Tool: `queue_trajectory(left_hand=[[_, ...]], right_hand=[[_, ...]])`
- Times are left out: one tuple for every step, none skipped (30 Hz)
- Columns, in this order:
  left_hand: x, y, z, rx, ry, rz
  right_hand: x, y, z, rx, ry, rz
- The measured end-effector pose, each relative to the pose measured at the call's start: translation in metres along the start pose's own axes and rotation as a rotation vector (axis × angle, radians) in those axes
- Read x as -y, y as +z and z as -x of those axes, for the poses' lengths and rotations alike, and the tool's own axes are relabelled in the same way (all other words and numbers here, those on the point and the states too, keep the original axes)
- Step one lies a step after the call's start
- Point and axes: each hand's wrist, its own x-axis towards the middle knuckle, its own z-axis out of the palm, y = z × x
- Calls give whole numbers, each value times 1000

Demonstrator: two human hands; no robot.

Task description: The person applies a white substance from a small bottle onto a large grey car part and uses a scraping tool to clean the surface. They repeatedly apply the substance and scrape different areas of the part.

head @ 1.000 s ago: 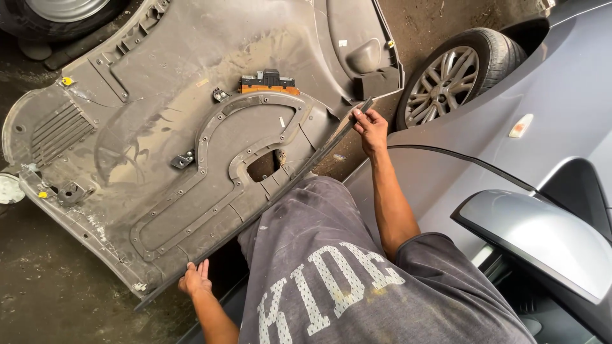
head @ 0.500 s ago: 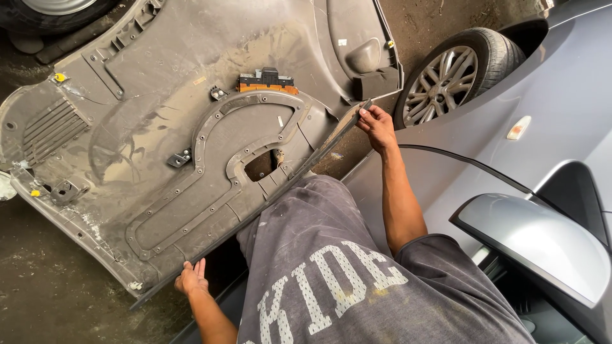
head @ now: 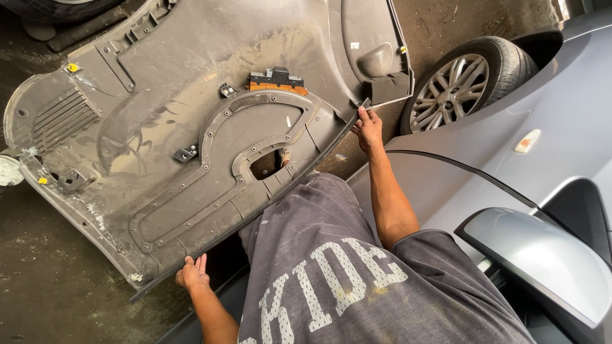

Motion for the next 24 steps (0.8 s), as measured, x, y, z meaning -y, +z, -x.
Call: queue_trajectory(left_hand=[[0, 0, 0, 0, -1, -2], [0, -1, 0, -21, -3, -7], [0, 1, 0, -41, -5, -10], [-1, 4, 0, -40, -6, -10], [-1, 3, 1, -41, -4, -11], [-1, 3, 1, -42, -2, -12], [-2, 4, 3, -43, -1, -11], [-2, 5, 4, -41, -1, -3], [-4, 4, 6, -42, 0, 4], [-4, 3, 6, -45, 0, 3], [-4, 3, 6, -43, 0, 1], [-4, 3, 6, -41, 1, -1], [-3, 3, 6, -42, 1, 1], [-3, 2, 5, -39, 5, 5], [-2, 2, 5, -35, 7, 6], [-3, 2, 5, -35, 7, 5], [-2, 2, 5, -36, 9, 1], [-2, 3, 4, -36, 12, -3], [-1, 2, 3, -40, 12, -1], [0, 1, 1, -27, 18, 1], [1, 1, -1, -12, 24, 4], [-1, 1, 2, -14, 24, 8], [-2, 3, 5, -29, 20, 10], [-4, 4, 9, -44, 17, 12]], right_hand=[[-1, -2, -1, -2, 0, 0], [-2, -3, -1, -3, -23, 39], [-1, -4, -4, -2, -49, 77], [-2, -7, -9, -2, -51, 77], [-4, -10, -13, -11, -39, 86], [-6, -14, -16, -19, -27, 95], [-8, -17, -23, -17, -26, 95], [-9, -20, -30, -53, -14, 115], [-12, -23, -36, -89, 0, 136], [-3, -14, -28, -88, 4, 136], [7, -5, -21, -118, 26, 164], [18, 5, -15, -148, 48, 192], [22, 8, -14, -145, 48, 192], [26, 12, -14, -160, 65, 241], [31, 14, -13, -178, 82, 290], [29, 11, -14, -179, 83, 290], [28, 9, -16, -200, 74, 345], [26, 7, -19, -221, 65, 399], [24, 5, -21, -217, 66, 401], [21, 3, -23, -229, 61, 414], [20, 2, -25, -241, 55, 426], [19, 2, -26, -238, 54, 428], [19, 2, -27, -239, 56, 406], [20, 2, -28, -241, 58, 385]])
